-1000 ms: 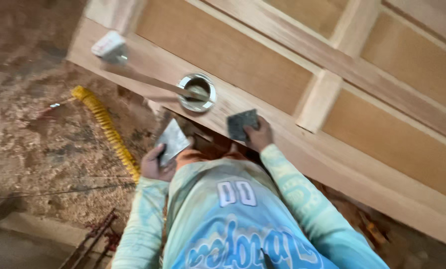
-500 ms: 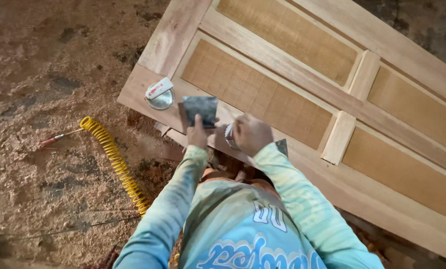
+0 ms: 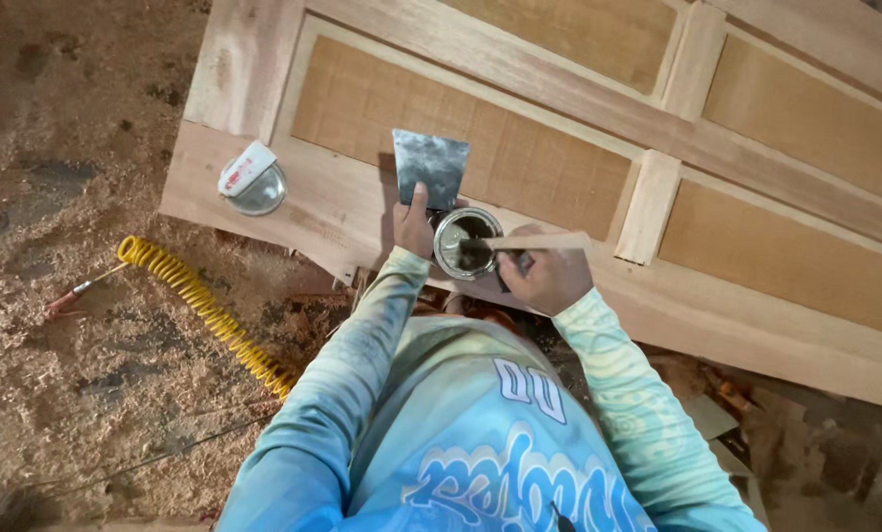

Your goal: The person uses a putty knife to apply a filler substance from a can into the gaps and joints of a wooden door frame. They scrape the filler onto the knife and smooth it into the seams, working on different sections of the frame.

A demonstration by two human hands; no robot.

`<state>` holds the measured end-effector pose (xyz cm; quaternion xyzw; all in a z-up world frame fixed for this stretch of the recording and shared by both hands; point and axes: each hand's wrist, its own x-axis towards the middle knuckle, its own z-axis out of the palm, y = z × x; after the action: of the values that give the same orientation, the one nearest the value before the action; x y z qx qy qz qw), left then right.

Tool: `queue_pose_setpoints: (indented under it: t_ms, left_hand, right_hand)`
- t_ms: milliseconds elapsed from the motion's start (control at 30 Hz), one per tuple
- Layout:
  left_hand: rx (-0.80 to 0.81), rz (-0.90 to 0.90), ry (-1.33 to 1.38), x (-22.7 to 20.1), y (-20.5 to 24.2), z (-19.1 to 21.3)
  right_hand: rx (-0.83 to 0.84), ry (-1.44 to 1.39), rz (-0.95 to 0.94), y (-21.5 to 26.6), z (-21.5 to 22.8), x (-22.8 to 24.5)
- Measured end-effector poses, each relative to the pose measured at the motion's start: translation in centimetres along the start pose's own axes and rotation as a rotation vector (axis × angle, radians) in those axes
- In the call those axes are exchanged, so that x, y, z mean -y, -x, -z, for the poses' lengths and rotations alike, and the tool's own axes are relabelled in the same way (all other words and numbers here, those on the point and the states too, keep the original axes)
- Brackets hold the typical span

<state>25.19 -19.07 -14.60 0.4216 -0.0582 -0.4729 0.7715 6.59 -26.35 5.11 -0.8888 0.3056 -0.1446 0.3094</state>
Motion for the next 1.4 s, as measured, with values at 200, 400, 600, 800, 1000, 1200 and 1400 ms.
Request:
queue_pose_setpoints:
  t_ms: [200, 400, 600, 800, 1000, 1200, 1400]
  left_hand:
    - [0.065, 0.034, -0.142, -0.9, 1.4, -3.7]
    - [0.060, 0.063, -0.210, -0.6, 1.2, -4.4]
    - [0.044, 0.136, -0.249, -0.3, 1.5, -5.0]
    - [0.079, 0.103, -0.291, 0.0, 0.9, -4.9]
    - [-0.022, 0.044, -0.184, 0.3, 1.7, -5.2]
    - [0.000, 0.022, -0.198, -0.8, 1.2, -5.6]
    - [-0.004, -0.013, -0.160, 0.3, 0.3, -3.4]
  right_hand:
    - [-0.050, -0.062, -0.015, -0.8, 0.5, -1.5]
    - [0.034, -0.081, -0.012, -0.2, 0.8, -4.5]
    - [-0.056, -0.137, 0.045, -0.1, 1.8, -4.7]
    - [-0.026, -0.160, 0.230, 1.2, 2.2, -5.4]
    - [-0.055, -0.583, -0.275, 4.8, -0.5, -7.5]
    - [-0.146, -0.934, -0.469, 5.1, -2.7, -9.6]
    - [-0.246, -1.171, -0.521, 5.0, -2.0, -10.0]
